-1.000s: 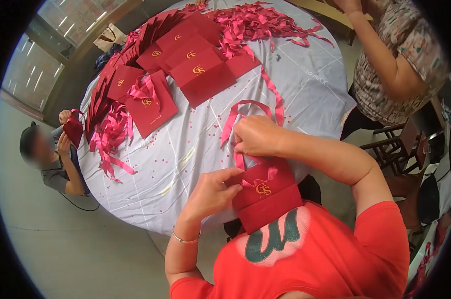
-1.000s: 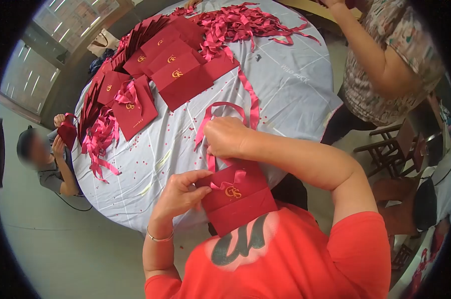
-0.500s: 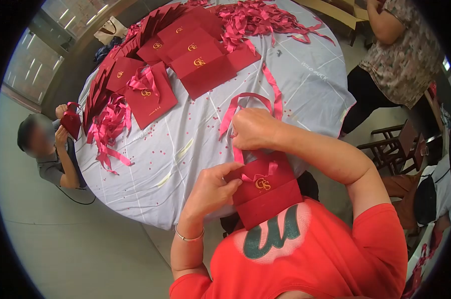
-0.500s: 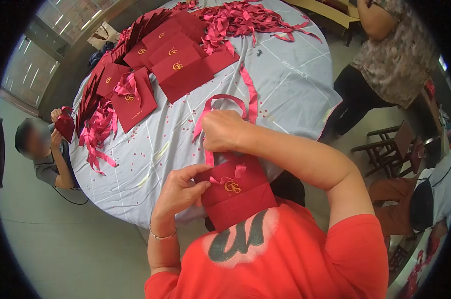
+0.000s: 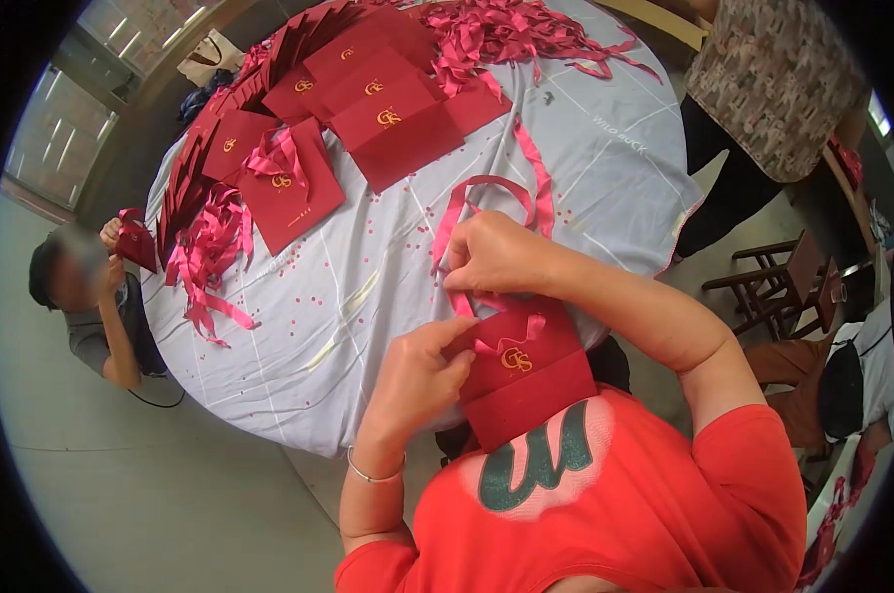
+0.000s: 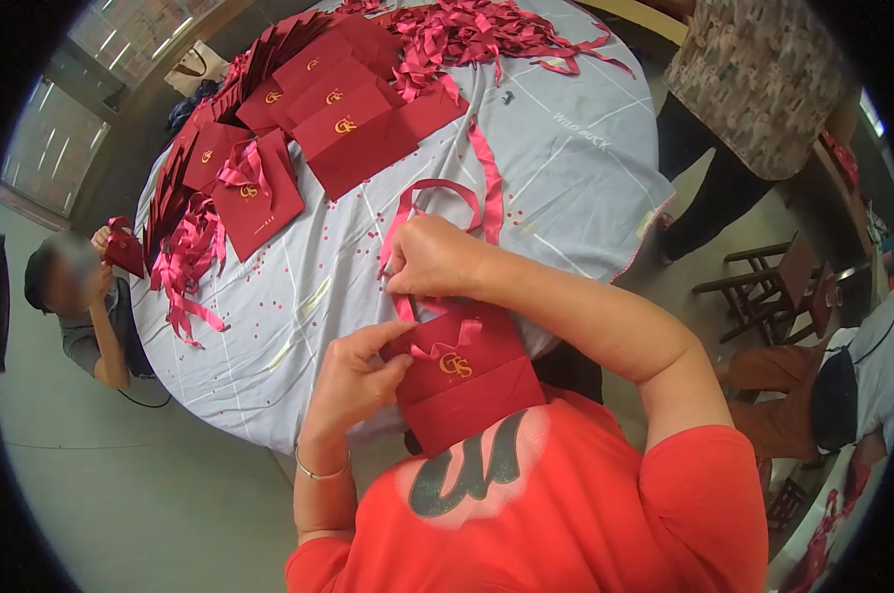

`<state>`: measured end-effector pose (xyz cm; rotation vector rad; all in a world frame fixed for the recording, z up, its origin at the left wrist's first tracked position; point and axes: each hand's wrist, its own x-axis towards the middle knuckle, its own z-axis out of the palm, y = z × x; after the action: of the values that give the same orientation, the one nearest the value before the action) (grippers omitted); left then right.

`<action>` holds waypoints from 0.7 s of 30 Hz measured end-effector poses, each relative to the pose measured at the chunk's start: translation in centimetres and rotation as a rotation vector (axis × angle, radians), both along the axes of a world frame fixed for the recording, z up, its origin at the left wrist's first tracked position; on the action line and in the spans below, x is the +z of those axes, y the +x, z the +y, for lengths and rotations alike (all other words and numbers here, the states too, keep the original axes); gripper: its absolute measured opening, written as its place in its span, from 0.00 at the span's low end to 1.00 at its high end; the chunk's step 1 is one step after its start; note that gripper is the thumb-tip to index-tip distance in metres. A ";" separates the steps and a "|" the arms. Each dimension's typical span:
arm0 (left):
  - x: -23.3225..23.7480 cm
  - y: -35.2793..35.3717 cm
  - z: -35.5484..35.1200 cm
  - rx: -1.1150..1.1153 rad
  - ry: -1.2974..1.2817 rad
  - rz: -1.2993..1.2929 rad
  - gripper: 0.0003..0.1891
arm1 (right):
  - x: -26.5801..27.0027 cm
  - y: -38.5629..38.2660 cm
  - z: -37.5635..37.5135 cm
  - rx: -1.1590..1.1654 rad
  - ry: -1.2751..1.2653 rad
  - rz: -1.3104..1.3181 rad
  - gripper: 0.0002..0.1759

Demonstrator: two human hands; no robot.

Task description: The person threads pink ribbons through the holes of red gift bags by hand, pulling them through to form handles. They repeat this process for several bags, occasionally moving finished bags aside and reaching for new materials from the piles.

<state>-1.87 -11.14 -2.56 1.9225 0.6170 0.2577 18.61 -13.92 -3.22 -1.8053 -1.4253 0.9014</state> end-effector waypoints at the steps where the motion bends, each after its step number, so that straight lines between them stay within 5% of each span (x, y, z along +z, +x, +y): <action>1: -0.1 0.0 -0.1 0.001 0.001 0.000 0.17 | -0.2 -0.1 0.2 0.023 0.056 -0.096 0.09; 3: 0.2 0.0 -0.4 -0.024 0.279 0.010 0.17 | -0.9 -0.3 0.6 0.033 0.085 -0.196 0.09; 8: 0.3 0.2 -0.4 -0.012 0.304 0.006 0.17 | -0.4 -0.3 1.5 0.020 0.021 -0.422 0.09; 11: 0.8 0.3 0.4 0.003 0.226 0.030 0.16 | -0.1 0.7 1.4 0.054 -0.111 -0.147 0.08; 14: 3.5 0.8 2.5 -0.012 0.131 0.226 0.14 | -0.3 0.9 1.1 -0.078 -0.011 0.458 0.06; 21: 5.8 2.2 6.0 -0.268 0.344 0.356 0.15 | -1.3 0.8 0.8 -0.147 0.013 0.933 0.08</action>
<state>0.35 -5.16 3.20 2.3832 0.5616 -0.1647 19.41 -13.07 -4.49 -1.1654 -0.6828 1.3870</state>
